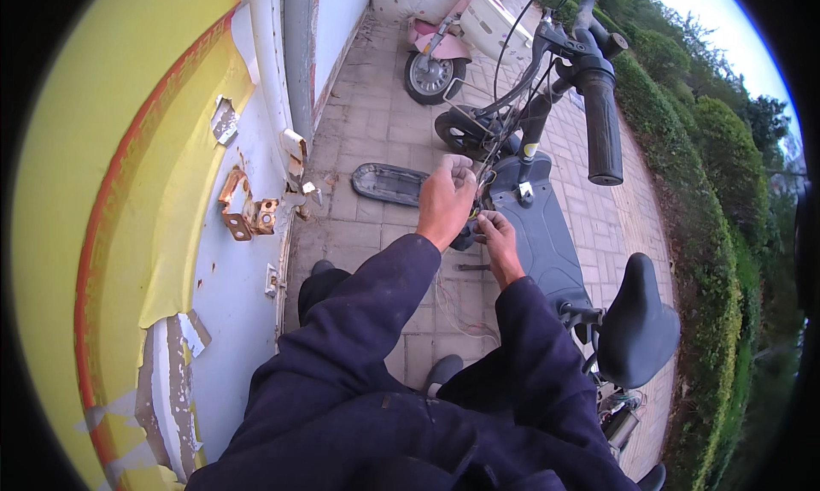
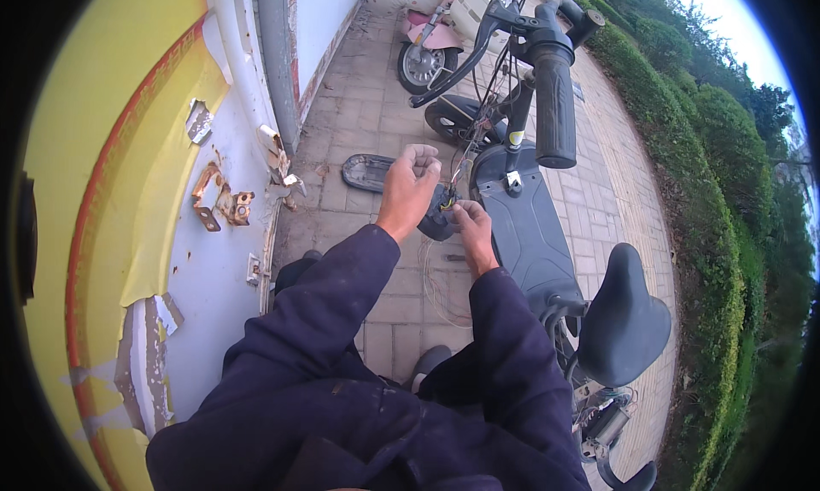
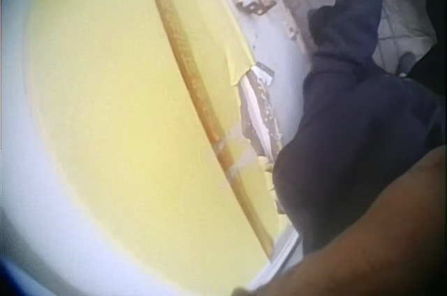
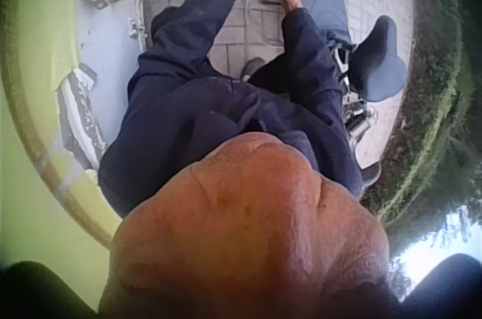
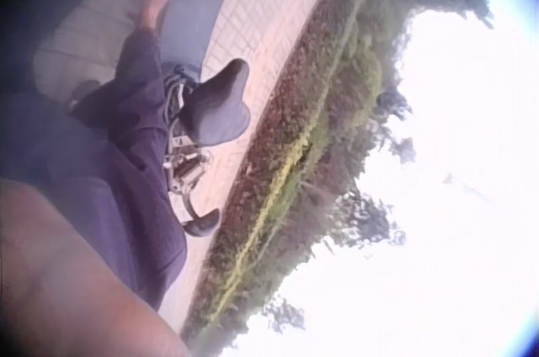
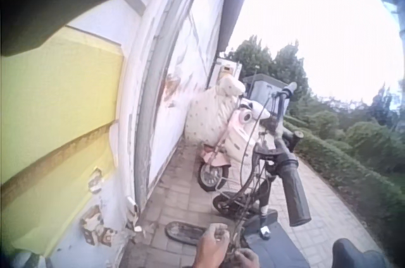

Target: The person repairs an electric scooter by connecting wires at the handlebar and under the seat. They twist and secure wire ends, then route and connect additional wires near the controller under the seat.

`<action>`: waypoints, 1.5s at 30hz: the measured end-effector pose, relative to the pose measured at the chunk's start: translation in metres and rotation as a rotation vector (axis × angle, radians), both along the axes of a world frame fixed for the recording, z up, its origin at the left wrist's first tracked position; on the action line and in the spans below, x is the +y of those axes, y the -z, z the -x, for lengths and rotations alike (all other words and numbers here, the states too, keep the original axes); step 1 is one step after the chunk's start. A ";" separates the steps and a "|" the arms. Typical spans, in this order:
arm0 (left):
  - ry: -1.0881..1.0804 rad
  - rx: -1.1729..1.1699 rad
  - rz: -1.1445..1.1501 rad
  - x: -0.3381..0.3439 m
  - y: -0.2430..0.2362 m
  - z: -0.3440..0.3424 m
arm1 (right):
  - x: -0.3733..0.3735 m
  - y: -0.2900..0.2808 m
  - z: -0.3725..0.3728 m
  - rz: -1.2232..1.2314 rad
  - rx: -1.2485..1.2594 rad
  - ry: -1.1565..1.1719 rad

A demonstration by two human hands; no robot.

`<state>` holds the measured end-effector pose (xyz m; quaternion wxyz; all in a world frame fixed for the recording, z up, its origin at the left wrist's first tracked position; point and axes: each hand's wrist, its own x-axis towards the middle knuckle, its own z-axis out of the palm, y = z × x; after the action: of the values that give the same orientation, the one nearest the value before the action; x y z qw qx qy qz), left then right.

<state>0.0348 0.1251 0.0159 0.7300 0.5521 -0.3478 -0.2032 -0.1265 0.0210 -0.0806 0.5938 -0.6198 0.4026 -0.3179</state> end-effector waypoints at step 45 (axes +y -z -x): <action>0.289 0.201 -0.094 0.003 0.021 -0.036 | 0.017 -0.270 -0.072 1.371 0.117 0.657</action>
<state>0.0708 0.1278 -0.0048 0.6976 0.5069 -0.3387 -0.3764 -0.0544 0.0384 0.1889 -0.0717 -0.7140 0.3097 -0.6238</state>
